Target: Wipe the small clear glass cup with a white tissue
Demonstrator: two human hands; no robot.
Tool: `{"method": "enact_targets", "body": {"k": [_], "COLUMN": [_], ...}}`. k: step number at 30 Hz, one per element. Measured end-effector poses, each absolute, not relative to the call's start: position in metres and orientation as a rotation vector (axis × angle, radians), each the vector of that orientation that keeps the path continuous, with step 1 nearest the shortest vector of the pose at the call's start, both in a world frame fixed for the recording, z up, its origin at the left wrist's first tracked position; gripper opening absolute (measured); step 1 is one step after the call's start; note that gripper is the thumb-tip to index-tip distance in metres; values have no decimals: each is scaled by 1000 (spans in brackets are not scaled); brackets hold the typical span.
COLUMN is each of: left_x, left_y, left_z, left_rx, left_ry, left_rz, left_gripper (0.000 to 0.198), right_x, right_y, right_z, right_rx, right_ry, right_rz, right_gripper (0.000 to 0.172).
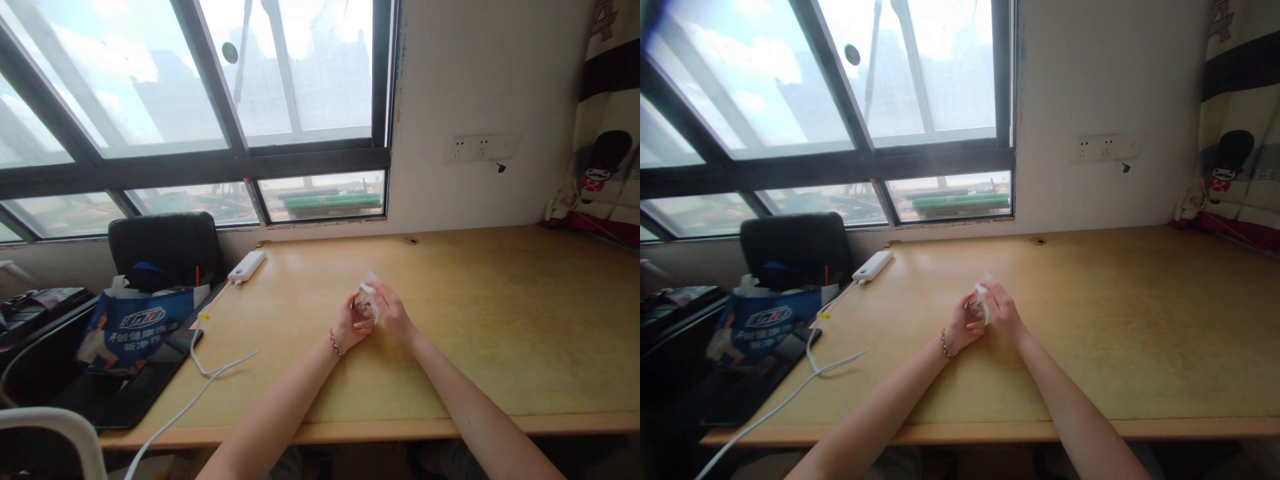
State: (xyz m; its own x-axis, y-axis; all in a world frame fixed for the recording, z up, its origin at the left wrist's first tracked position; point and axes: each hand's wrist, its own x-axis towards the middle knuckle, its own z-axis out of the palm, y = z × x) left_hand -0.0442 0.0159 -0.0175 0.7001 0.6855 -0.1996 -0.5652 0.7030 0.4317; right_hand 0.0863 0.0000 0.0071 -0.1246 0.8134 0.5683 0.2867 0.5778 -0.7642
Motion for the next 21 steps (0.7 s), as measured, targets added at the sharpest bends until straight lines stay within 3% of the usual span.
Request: {"method": "enact_targets", "body": {"k": [4,7,21], "left_x": [-39,-36,-35], "left_y": [12,10,28], "left_z": [-16,-16,-29], "left_rx": [451,471,372], "left_ry": [376,383,332], "left_rz": [719,796,1212], "left_gripper": [48,45,26], "right_x": [92,94,79], "right_y": [10,13,-3], "right_z": [0,-2,1], "right_rx": [-948,-983,-848], "right_ry": [-1444,-1386,-2134], "right_rz": [893,897,181], "right_gripper": [37,37,35]}}
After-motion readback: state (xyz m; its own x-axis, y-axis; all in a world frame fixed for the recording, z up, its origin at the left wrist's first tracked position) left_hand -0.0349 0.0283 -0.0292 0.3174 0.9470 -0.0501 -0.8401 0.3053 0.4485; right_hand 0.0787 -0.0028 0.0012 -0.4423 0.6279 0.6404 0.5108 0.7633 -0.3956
